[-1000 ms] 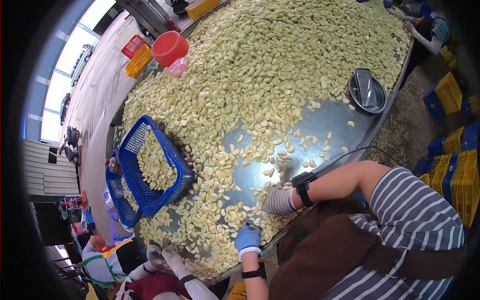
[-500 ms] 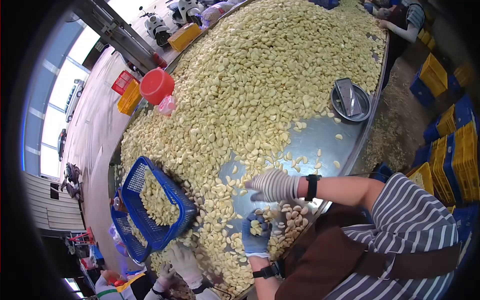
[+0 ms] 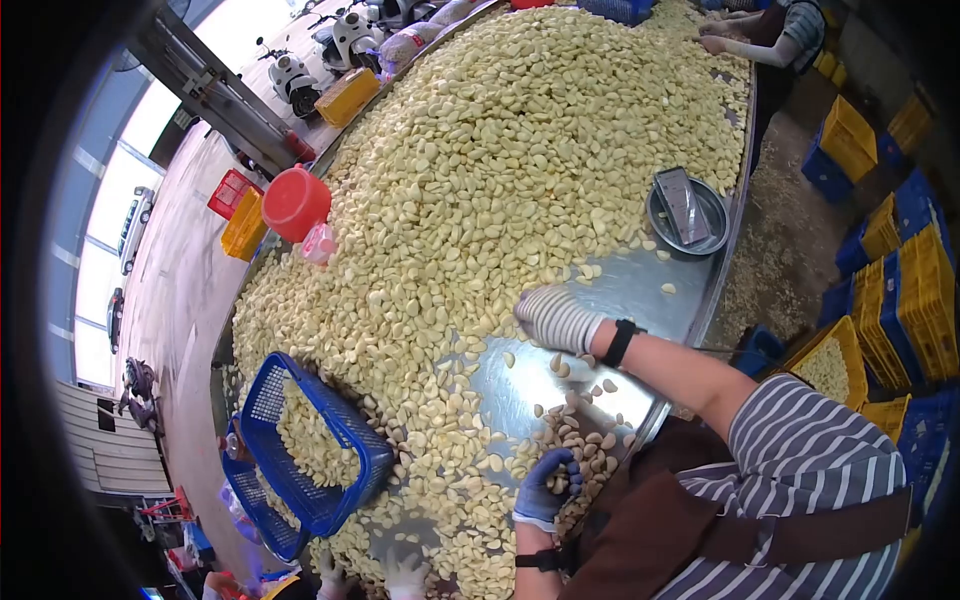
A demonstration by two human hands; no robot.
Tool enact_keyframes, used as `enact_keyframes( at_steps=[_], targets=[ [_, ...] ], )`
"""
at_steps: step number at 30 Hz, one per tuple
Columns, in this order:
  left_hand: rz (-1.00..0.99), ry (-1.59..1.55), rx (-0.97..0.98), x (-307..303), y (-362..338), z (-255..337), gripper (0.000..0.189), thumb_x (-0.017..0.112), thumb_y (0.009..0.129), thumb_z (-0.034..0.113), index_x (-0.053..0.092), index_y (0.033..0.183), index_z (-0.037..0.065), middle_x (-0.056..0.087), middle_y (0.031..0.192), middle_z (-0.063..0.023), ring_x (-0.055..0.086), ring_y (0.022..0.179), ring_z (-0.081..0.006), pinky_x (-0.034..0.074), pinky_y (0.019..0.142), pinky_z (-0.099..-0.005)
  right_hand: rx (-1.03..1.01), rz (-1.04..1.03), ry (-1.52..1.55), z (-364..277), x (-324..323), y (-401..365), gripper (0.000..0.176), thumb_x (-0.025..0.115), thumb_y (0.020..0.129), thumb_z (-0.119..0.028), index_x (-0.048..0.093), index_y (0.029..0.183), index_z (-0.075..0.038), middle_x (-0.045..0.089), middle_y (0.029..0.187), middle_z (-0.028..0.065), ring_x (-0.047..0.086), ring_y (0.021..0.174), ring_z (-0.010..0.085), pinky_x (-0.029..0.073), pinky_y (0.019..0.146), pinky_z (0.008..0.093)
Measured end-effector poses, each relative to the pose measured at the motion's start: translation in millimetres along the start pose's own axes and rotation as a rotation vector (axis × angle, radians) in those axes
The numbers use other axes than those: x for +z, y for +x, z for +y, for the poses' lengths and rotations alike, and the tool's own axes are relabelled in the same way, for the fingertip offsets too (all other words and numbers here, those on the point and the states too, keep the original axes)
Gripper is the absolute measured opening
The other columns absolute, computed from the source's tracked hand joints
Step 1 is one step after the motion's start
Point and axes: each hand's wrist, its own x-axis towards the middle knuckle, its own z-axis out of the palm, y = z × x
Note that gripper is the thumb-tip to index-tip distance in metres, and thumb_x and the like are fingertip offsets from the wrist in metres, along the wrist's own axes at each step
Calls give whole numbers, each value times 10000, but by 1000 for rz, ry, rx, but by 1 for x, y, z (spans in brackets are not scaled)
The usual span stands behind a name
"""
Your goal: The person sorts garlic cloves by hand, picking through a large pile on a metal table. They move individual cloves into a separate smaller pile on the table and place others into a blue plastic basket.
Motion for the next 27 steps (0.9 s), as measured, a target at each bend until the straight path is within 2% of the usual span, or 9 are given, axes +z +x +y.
enact_keyframes(
  at_steps=[2, 3, 7, 10, 14, 17, 19, 24, 27],
  targets=[
    [5, -67, 116, 14, -5, 1, 244, 597, 854, 241, 599, 1028, 70, 594, 893, -85, 578, 736, -181, 474, 615, -253, 52, 0, -209, 46, -1, 0, 189, 598, 746, -103, 657, 903, -15, 653, 879, 197, 643, 846, 341, 514, 723, 439],
    [-56, -57, 86, 16, 3, 3, 221, 598, 856, 168, 600, 1038, 43, 603, 862, -66, 579, 719, -140, 475, 639, -239, 36, -34, -245, 59, 1, -4, 199, 599, 743, -83, 663, 923, -28, 656, 882, 194, 641, 856, 345, 512, 737, 433],
    [-103, 209, 1, 18, 30, 2, 203, 564, 861, 96, 591, 1048, 20, 602, 909, -58, 577, 760, -104, 464, 632, -215, 171, -206, -88, 75, -10, -21, 249, 589, 743, -80, 675, 976, -67, 664, 917, 171, 642, 880, 336, 506, 750, 424],
    [-22, 239, -15, 11, 32, 0, 217, 561, 881, 120, 597, 1075, 31, 602, 855, -31, 567, 739, -88, 447, 624, -196, 215, -266, -108, 73, -16, -20, 258, 600, 742, -101, 674, 987, -67, 663, 901, 174, 643, 877, 331, 507, 754, 424],
    [21, 87, -30, 2, 23, 1, 238, 558, 897, 141, 598, 1110, 44, 601, 821, -12, 559, 720, -79, 435, 609, -176, 104, -44, 15, 67, 7, -17, 291, 679, 732, -201, 669, 980, -49, 656, 872, 186, 642, 859, 341, 512, 733, 428],
    [71, 128, -16, 5, 24, 0, 249, 551, 901, 135, 594, 1133, 55, 604, 823, -14, 553, 696, -81, 424, 590, -166, 110, -139, -11, 51, 6, -11, 279, 683, 747, -194, 660, 973, -33, 650, 893, 183, 643, 839, 347, 517, 736, 423],
    [132, 184, 34, 10, 24, -1, 261, 572, 905, 192, 610, 1126, 58, 602, 788, -10, 515, 580, -84, 392, 501, -184, 66, -179, -40, 44, 12, -7, 227, 660, 763, -139, 648, 956, -21, 647, 928, 179, 648, 826, 346, 525, 724, 424],
    [47, 159, -12, 0, 27, 3, 286, 596, 881, 210, 597, 1126, 63, 610, 830, -29, 566, 681, -118, 432, 559, -199, -40, -230, -104, 25, 27, -10, 214, 599, 784, -110, 616, 974, -13, 633, 797, 179, 642, 781, 370, 509, 684, 450],
    [94, 82, 65, 5, 21, 7, 296, 607, 874, 219, 596, 1126, 63, 607, 828, -38, 572, 686, -141, 443, 561, -214, 137, -324, 41, 24, 25, -8, 317, 619, 730, -159, 615, 1019, -27, 663, 886, 192, 651, 826, 341, 517, 685, 425]
  ],
)
